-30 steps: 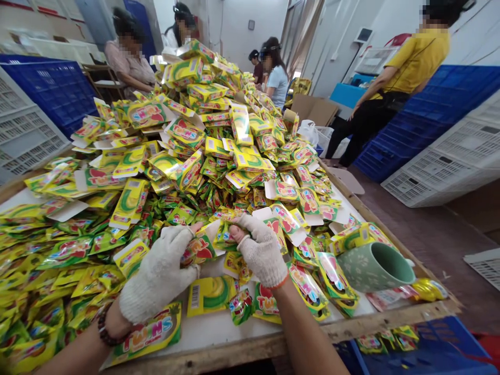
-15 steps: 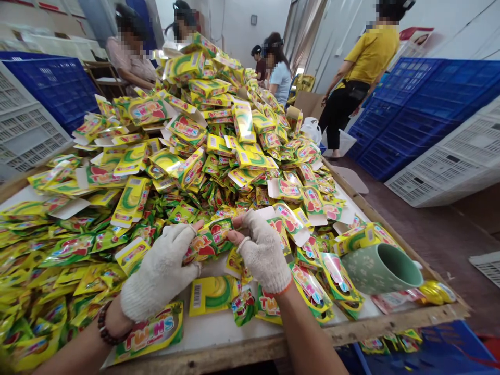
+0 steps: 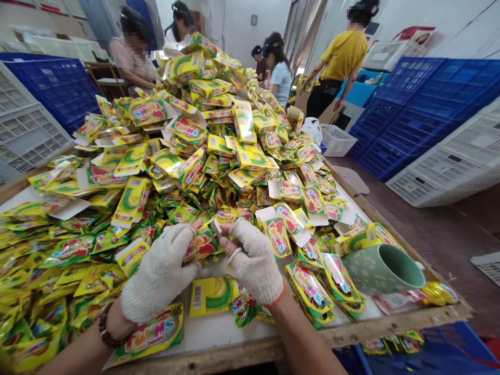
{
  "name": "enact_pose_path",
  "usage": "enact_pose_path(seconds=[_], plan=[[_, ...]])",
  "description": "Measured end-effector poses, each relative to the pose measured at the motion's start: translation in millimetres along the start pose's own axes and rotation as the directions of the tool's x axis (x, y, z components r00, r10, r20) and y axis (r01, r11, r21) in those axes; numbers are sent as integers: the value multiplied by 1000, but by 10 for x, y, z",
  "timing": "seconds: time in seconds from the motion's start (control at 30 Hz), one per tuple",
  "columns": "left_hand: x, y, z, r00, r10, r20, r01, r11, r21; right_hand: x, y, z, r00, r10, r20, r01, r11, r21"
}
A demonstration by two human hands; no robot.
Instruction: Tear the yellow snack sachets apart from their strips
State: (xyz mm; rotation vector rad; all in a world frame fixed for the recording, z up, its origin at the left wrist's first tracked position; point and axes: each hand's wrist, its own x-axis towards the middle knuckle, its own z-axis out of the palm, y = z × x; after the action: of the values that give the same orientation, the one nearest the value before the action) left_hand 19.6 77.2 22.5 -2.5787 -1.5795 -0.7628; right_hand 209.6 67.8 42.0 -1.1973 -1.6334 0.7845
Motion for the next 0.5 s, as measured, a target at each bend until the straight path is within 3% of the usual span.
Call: enact_pose_path(seconds=[0.13,0.3,0.43,0.5], plan=[[2,3,-7,1000,19,-21,-19,1000,0,-54,46,47,998,59,8,-60,974,220],[-23,-3,31,999,-4,-37,4,1000,-14,-82,90,143,1000,-12,18,8,972,235],[-38,44,39,998,9,-60,-14,997,-74,-95,94,202,980,92,175,-142,944,298],[-32,80,13,999,-26,-22,22,987,-157,-77,106,204,973,136,184,-182,948,262]])
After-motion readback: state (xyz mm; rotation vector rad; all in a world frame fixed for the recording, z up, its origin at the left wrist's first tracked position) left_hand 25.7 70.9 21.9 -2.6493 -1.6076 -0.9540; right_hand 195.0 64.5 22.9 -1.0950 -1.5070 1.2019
